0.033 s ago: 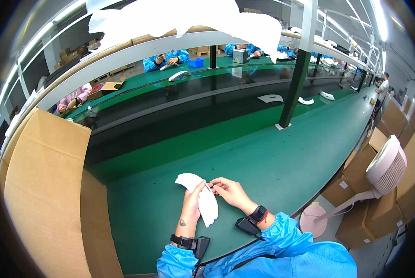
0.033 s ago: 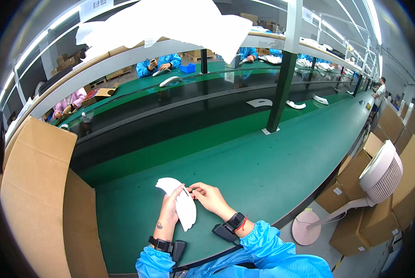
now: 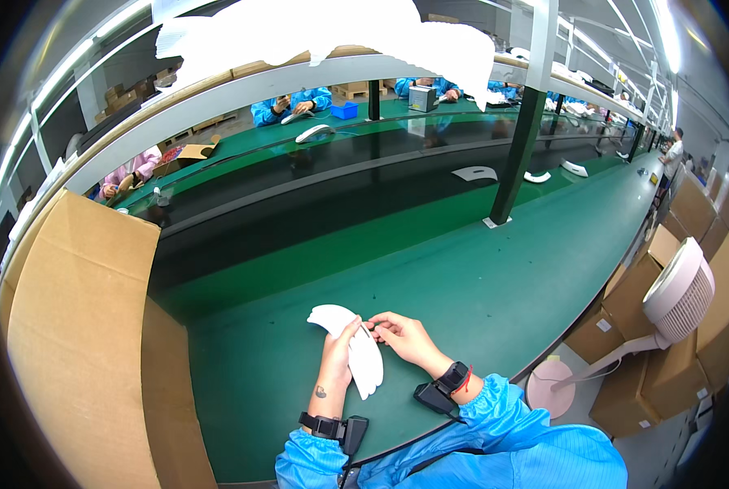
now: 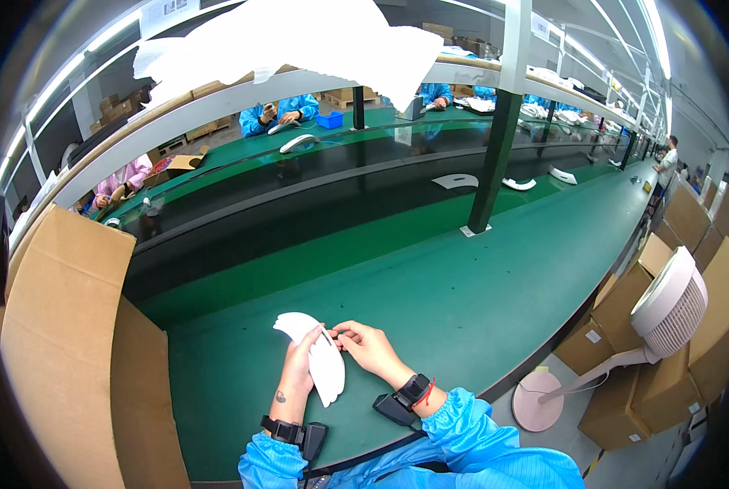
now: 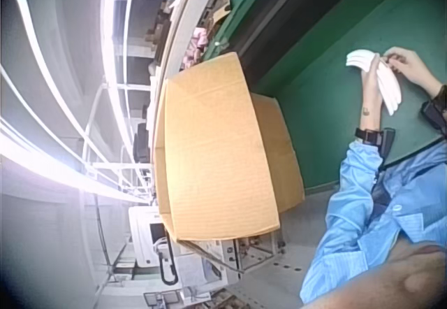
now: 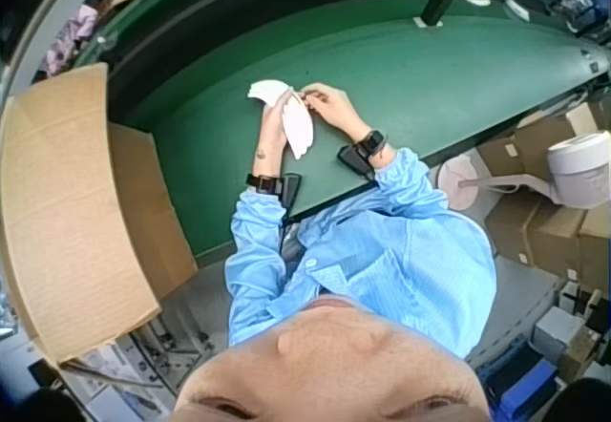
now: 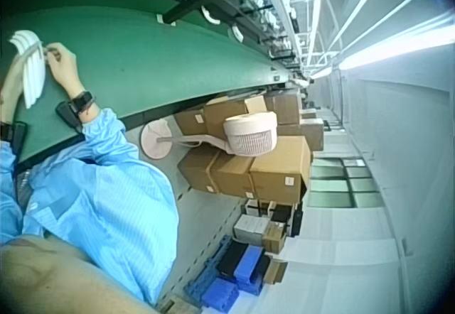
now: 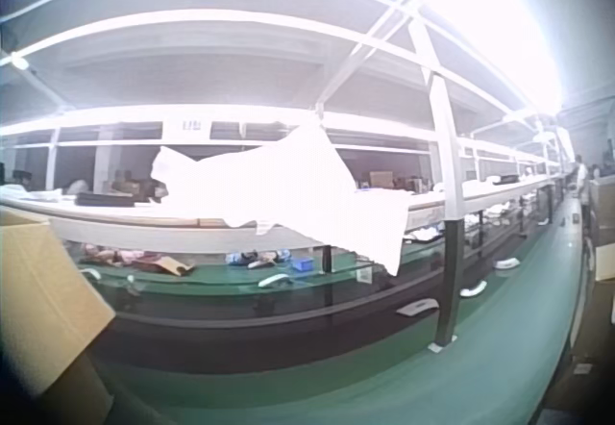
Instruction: Arranging and counting white curved plastic components into a cardboard box.
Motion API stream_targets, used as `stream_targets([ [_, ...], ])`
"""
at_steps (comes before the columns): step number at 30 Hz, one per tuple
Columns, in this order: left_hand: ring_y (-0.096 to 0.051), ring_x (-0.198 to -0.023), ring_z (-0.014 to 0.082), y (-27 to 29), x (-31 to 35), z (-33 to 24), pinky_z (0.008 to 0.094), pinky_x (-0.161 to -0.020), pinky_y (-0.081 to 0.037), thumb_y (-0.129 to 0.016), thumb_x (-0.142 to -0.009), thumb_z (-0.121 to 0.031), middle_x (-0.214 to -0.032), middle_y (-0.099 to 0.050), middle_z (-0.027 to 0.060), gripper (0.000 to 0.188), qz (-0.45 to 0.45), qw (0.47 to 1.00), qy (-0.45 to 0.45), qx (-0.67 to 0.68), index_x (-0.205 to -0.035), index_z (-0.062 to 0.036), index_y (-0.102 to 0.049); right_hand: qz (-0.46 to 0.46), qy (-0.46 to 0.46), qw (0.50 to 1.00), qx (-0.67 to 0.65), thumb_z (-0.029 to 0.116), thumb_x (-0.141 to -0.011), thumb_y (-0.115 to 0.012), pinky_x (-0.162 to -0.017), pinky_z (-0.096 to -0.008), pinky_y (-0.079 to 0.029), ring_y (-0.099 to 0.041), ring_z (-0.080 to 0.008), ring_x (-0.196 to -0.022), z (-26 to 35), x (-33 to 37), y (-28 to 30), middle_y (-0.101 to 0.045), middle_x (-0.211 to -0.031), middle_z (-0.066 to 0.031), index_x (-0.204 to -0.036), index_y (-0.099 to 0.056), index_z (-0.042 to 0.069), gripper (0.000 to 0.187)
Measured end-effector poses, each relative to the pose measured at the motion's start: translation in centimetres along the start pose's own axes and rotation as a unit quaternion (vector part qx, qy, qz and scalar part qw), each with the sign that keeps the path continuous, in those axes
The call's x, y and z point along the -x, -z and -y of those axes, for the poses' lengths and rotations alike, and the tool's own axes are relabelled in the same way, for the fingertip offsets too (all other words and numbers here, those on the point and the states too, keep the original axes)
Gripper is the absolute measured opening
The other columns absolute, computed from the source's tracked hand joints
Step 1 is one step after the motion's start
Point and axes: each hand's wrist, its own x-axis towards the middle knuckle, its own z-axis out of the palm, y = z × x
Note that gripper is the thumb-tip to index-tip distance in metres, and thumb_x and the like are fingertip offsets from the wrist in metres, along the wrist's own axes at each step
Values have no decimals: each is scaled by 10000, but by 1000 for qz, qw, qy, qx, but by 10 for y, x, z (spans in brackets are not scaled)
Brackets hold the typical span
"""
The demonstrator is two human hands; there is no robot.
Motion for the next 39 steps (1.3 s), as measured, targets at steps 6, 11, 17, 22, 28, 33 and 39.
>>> stream_targets([
  [6,-655,-805,272,-1,1,-1,365,-710,-548,-568,-882,-189,-936,-630,174,301,-2,1000,1,-1,-1076,29,-493,1,0,1000,12,82,-910,-535,-754,-263,-525,-636,-115,-808,1,0,0,-674,-912,-76,-1098,-600,1,215],
  [11,-655,-801,267,1,0,-1,363,-708,-549,-571,-881,-192,-930,-628,167,302,-3,1000,4,-3,-1074,28,-497,5,-1,1000,9,82,-910,-533,-776,-266,-525,-639,-119,-829,1,0,0,-675,-934,-83,-1098,-599,-7,219],
  [17,-655,-794,258,0,1,-1,358,-705,-549,-575,-881,-194,-912,-628,155,291,-9,1000,4,-6,-1054,31,-512,9,-15,1000,14,85,-911,-530,-783,-267,-523,-638,-119,-837,3,0,0,-677,-959,-76,-1094,-602,-12,219],
  [22,-656,-797,260,0,1,-2,357,-705,-551,-580,-877,-197,-917,-629,158,286,-6,1000,4,-6,-1040,30,-520,-2,8,1000,29,107,-910,-520,-756,-282,-523,-666,-148,-836,-3,-1,-1,-693,-903,-105,-1072,-615,3,215],
  [28,-653,-825,277,4,1,-1,373,-722,-551,-576,-878,-199,-932,-627,173,312,1,1000,1,3,-1090,14,-496,33,-40,999,-17,103,-925,-513,-766,-260,-516,-617,-108,-803,-8,-7,4,-672,-924,-79,-1104,-590,-23,232],
  [33,-647,-858,283,-1,5,-5,379,-737,-546,-574,-880,-207,-952,-624,169,298,-5,1000,10,18,-1095,-14,-499,87,-38,983,-154,102,-944,-466,-685,-257,-540,-599,-121,-756,-16,-26,42,-600,-945,-82,-1161,-553,1,254],
  [39,-645,-852,282,-2,5,-7,378,-704,-548,-576,-882,-227,-951,-623,166,324,-11,1000,16,-8,-1108,-12,-487,-37,33,980,-194,61,-933,-448,-691,-260,-530,-607,-140,-742,-41,-92,124,-606,-909,-90,-1106,-555,-11,216],
])
